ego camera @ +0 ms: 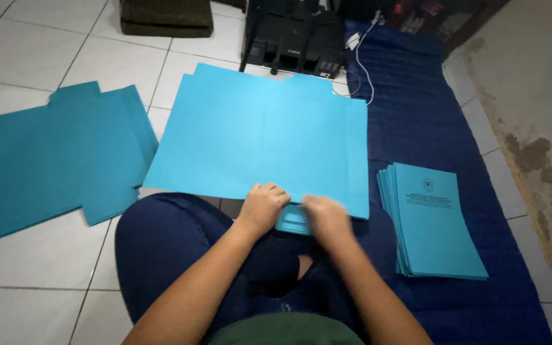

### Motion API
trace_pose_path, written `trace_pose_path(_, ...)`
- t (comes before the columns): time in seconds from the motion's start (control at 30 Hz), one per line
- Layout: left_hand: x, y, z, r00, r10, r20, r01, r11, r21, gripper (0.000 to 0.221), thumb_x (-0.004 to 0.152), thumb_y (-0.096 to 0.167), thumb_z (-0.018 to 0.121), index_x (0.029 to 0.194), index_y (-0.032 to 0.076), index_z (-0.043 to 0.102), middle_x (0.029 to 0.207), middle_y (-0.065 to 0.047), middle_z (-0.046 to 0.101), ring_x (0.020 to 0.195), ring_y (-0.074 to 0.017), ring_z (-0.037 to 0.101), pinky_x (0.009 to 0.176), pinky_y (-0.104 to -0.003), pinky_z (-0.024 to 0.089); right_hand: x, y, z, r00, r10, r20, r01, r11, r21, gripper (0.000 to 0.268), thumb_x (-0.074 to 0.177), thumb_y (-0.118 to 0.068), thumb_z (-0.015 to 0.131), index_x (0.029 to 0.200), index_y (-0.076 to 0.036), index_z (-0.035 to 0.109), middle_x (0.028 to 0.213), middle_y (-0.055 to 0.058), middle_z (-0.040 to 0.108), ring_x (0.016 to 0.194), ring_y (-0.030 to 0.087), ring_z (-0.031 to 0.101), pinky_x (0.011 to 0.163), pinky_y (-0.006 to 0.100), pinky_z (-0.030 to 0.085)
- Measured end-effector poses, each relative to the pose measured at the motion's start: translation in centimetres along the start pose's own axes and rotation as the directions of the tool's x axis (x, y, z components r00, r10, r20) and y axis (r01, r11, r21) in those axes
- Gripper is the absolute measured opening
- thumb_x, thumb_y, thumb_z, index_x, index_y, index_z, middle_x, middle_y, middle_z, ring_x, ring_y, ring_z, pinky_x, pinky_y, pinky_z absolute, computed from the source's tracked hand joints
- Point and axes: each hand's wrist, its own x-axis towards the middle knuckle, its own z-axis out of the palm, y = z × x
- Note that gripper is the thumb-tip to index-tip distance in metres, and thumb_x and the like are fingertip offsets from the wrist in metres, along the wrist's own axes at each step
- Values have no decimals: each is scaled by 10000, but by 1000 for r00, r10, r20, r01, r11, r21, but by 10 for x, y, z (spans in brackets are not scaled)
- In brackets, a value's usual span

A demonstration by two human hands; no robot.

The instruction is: Folding blue paper folders and stacking them on a mat.

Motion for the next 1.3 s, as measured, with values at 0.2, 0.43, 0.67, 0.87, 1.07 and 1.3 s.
trace_pose_path(0.2,1,-2,-7,1000,-19,-7,19,999,-34,140,877,187,636,873,317,690,826,141,671,949,-125,651,720,-312,455,4,-11,-10,980,-65,-187,85,992,98,185,964,-164,628,1091,-175,764,1138,6,785,1096,201,733,903,327,585)
trace_pose_path(0.43,-3,0,10,1000,8,-2,-8,998,-55,136,870,197,648,893,316,708,849,133,685,979,-132,653,748,-323,463,-13,-3,-25,979,-7,-203,32,992,119,231,908,-80,681,1122,-92,767,1187,90,772,1123,276,721,920,385,586)
trace_pose_path(0.67,12,26,-23,986,130,-102,-126,991,39,184,888,167,629,1032,254,702,1022,54,694,1042,-203,641,831,-393,460,-2,-10,-28,980,-1,-199,23,994,105,225,949,-172,650,1129,-208,781,1156,-43,786,1100,171,729,937,329,577)
trace_pose_path(0.87,27,25,-51,958,37,-284,-39,999,1,240,909,50,630,1103,146,734,1012,-6,720,949,-220,685,790,-366,493,8,-63,-130,869,57,-492,43,981,189,285,890,-68,704,1146,-147,801,1096,31,752,1028,253,699,933,421,556)
trace_pose_path(1.07,15,8,-63,942,0,-334,-43,992,-119,319,899,77,620,1143,241,742,1061,72,736,990,-178,675,836,-346,477,-26,-9,-68,816,535,-219,-331,743,582,485,870,-47,721,1320,98,614,1321,338,622,1294,481,560,1091,582,444)
trace_pose_path(1.3,18,14,-68,960,93,-263,-135,980,-149,333,833,5,665,1103,190,724,1074,33,719,1001,-209,642,908,-414,441,0,-7,-88,846,334,-414,-110,871,478,815,949,-89,650,1631,8,213,1645,296,222,1503,489,232,1251,622,202)
